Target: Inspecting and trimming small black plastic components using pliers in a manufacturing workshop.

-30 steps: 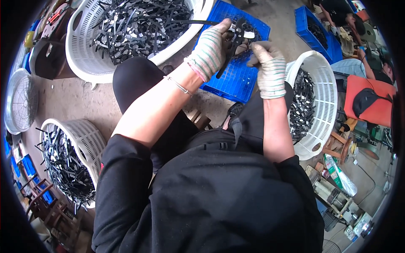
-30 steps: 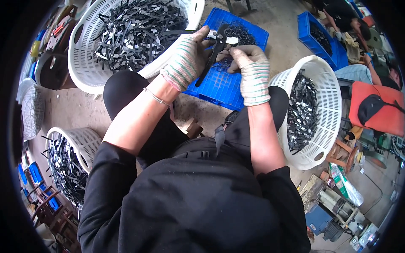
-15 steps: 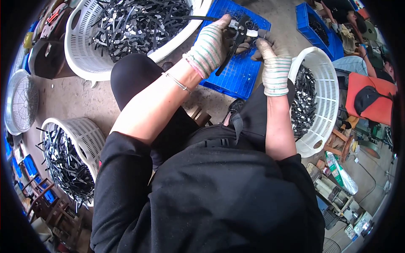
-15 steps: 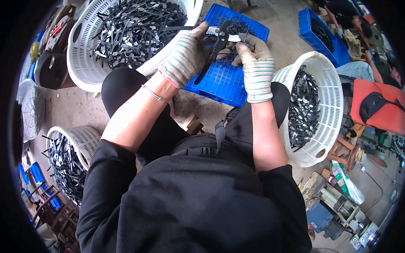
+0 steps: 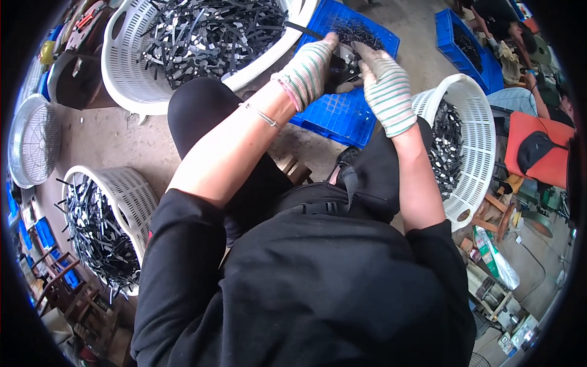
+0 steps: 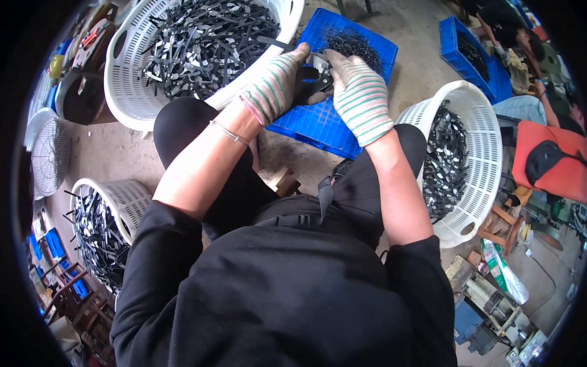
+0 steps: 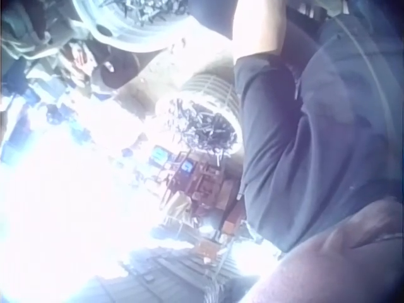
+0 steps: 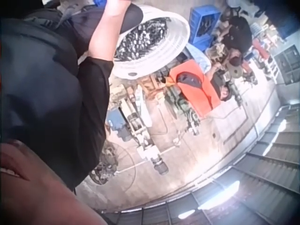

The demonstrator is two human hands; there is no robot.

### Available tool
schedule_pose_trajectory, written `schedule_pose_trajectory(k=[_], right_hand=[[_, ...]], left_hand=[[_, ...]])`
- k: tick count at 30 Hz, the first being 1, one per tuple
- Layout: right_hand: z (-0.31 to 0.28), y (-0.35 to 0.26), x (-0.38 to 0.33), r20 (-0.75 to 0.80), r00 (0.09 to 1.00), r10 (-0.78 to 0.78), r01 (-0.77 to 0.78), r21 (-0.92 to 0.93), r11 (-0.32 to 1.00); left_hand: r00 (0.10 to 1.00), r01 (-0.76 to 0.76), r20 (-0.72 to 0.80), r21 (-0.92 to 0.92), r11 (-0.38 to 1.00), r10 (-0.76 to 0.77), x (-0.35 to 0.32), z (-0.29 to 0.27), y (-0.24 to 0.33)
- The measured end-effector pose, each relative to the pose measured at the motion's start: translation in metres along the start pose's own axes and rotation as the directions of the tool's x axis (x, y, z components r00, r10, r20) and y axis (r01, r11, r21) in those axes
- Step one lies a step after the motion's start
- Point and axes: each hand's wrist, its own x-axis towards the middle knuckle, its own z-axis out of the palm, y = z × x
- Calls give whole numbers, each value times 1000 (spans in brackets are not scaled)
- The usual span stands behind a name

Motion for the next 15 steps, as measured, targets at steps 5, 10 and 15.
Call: schedule_pose_trajectory(k=[5, 10, 15], right_hand=[[-1, -2, 2, 79, 989, -129, 138, -123, 983], [-6, -9, 3, 258, 961, -96, 159, -235, 959], [-1, 0, -3, 274, 953, -126, 194, -236, 952]], left_hand=[[997, -67, 53, 75, 995, 63, -7, -3, 2], [998, 66, -17, 193, 979, -64, -5, -4, 3], [991, 126, -10, 367, 922, -131, -6, -8, 3]])
